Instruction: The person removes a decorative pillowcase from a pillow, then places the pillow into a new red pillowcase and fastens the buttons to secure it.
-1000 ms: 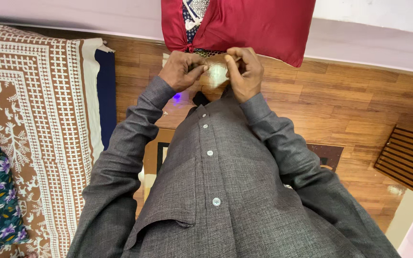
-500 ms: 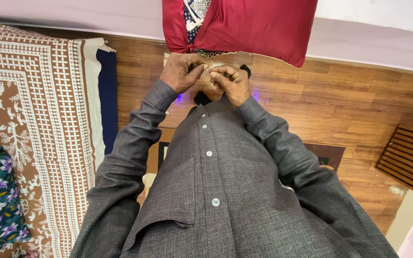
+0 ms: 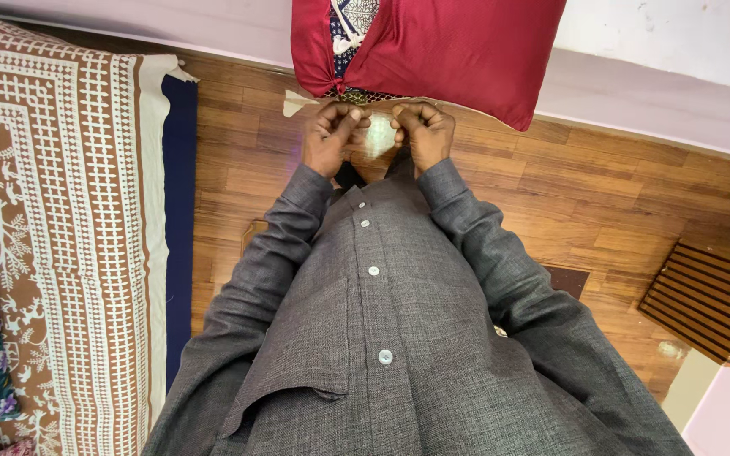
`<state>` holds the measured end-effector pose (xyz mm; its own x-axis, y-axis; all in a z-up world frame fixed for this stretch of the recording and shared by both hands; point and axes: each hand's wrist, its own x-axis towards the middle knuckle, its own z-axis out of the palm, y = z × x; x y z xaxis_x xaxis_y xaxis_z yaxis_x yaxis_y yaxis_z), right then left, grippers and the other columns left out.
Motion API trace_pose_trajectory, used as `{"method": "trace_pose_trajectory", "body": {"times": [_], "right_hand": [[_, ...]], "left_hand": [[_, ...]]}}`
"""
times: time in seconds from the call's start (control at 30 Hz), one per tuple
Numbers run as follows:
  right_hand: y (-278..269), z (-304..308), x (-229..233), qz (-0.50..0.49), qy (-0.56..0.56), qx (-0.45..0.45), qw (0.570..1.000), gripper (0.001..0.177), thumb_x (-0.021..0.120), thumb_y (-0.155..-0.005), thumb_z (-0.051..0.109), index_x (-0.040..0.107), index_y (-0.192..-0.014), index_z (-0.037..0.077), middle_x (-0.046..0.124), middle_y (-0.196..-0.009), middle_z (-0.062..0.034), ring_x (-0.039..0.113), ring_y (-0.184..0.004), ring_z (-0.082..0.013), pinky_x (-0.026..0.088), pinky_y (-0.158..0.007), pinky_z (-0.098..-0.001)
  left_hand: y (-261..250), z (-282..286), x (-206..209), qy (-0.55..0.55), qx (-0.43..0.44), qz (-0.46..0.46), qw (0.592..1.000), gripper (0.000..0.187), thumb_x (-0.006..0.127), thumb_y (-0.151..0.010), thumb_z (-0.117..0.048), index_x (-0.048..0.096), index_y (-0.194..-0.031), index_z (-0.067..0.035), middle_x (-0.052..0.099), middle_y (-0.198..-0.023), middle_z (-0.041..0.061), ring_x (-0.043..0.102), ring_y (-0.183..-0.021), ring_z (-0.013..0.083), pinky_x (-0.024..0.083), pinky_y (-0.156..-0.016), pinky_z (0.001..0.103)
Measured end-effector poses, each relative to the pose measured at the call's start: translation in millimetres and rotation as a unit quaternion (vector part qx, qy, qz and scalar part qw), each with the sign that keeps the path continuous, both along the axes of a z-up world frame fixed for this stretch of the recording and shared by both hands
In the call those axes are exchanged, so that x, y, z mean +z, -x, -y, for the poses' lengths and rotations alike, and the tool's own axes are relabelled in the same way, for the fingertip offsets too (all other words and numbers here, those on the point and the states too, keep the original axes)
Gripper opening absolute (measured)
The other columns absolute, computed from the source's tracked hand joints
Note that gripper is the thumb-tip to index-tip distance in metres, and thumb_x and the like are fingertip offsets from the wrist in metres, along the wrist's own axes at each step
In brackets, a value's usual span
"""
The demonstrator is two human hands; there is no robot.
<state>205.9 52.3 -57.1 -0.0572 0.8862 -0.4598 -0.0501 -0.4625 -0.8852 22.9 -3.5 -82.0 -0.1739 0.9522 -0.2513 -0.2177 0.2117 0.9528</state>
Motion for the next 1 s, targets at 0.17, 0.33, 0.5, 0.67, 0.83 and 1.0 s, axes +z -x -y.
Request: {"method": "trace_pose_trajectory", "body": {"times": [0.17, 0.33, 0.5, 0.67, 0.83, 1.0], "right_hand": [[-9, 4, -5, 0.069, -0.089, 0.064, 0.992, 0.009, 0.068, -0.093, 0.001, 0.076, -0.095, -0.004, 0.074, -0.077, -0.0080, 0.061, -0.055, -0.0075, 0.050, -0.050, -0.0228], [-11, 5, 29, 0.232, -0.338, 0.183, 0.893, 0.004, 0.074, -0.093, 0.003, 0.072, -0.091, 0.000, 0.071, -0.082, -0.0096, 0.067, -0.071, -0.0184, 0.054, -0.063, -0.0324], [-8, -14, 60, 0.308, -0.467, 0.317, 0.766, 0.005, 0.074, -0.087, 0.004, 0.070, -0.088, 0.002, 0.062, -0.078, -0.0128, 0.064, -0.071, -0.0304, 0.052, -0.063, -0.0429], [-16, -37, 52, 0.365, -0.521, 0.423, 0.645, 0.005, 0.071, -0.084, 0.005, 0.069, -0.087, 0.004, 0.061, -0.079, -0.0110, 0.065, -0.071, -0.0309, 0.054, -0.062, -0.0453], [-22, -50, 43, 0.365, -0.520, 0.514, 0.577, 0.005, 0.071, -0.083, 0.004, 0.067, -0.086, 0.003, 0.063, -0.080, -0.0111, 0.066, -0.066, -0.0278, 0.055, -0.057, -0.0422], [-20, -57, 58, 0.335, -0.514, 0.545, 0.571, 0.007, 0.071, -0.083, 0.005, 0.065, -0.081, 0.004, 0.064, -0.083, -0.0115, 0.068, -0.070, -0.0300, 0.055, -0.058, -0.0435]], "left_hand": [[-14, 5, -3, 0.055, 0.103, 0.378, 0.918, 0.018, 0.072, -0.097, -0.018, 0.068, -0.108, -0.005, 0.077, -0.110, 0.014, 0.075, -0.107, 0.0250, 0.062, -0.088, 0.035], [-28, -2, 1, -0.001, 0.154, 0.363, 0.919, 0.016, 0.074, -0.097, -0.016, 0.070, -0.108, -0.004, 0.076, -0.111, 0.014, 0.074, -0.110, 0.0256, 0.062, -0.089, 0.034], [-38, -10, -3, -0.019, 0.188, 0.328, 0.925, 0.016, 0.074, -0.098, -0.016, 0.071, -0.109, -0.005, 0.077, -0.110, 0.014, 0.075, -0.107, 0.0241, 0.061, -0.081, 0.031], [-52, 0, 1, -0.021, 0.224, 0.319, 0.921, 0.018, 0.072, -0.100, -0.017, 0.072, -0.112, -0.003, 0.078, -0.111, 0.014, 0.075, -0.102, 0.0200, 0.057, -0.073, 0.026], [-64, 0, 15, 0.001, 0.275, 0.324, 0.905, 0.017, 0.070, -0.099, -0.015, 0.071, -0.112, -0.003, 0.077, -0.109, 0.014, 0.076, -0.097, 0.0209, 0.059, -0.071, 0.028], [-74, 3, 21, 0.033, 0.321, 0.296, 0.899, 0.017, 0.067, -0.101, -0.014, 0.070, -0.110, -0.001, 0.077, -0.105, 0.016, 0.078, -0.094, 0.0231, 0.064, -0.075, 0.031]]}}
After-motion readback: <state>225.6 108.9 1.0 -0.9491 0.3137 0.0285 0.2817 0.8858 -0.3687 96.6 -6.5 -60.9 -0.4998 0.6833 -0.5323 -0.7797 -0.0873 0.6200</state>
